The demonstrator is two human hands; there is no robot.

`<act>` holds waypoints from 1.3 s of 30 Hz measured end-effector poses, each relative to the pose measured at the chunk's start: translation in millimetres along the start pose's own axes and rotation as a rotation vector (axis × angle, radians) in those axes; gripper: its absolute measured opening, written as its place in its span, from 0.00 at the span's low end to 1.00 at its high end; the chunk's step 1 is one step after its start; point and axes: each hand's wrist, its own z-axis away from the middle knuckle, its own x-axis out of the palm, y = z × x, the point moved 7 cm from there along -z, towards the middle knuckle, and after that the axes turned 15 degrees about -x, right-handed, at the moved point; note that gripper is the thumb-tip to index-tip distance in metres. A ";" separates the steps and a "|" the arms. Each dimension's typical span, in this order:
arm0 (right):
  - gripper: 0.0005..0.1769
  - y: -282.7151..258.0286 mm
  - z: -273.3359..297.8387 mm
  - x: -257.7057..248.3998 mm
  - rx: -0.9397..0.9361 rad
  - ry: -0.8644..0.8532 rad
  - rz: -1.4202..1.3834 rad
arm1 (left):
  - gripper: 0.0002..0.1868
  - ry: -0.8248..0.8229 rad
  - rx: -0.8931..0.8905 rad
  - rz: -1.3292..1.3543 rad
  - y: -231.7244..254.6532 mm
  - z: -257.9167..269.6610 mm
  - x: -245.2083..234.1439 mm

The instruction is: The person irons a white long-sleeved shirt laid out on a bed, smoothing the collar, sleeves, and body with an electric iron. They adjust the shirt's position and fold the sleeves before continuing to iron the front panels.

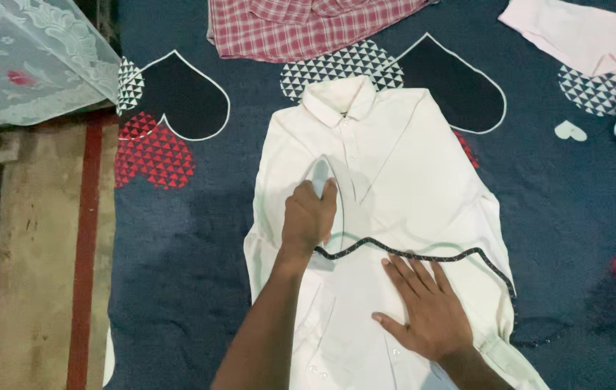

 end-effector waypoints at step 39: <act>0.38 9.2 14.2 -3.6 0.038 0.154 -0.067 | 0.26 -0.395 -1.173 0.626 39.9 68.2 0.9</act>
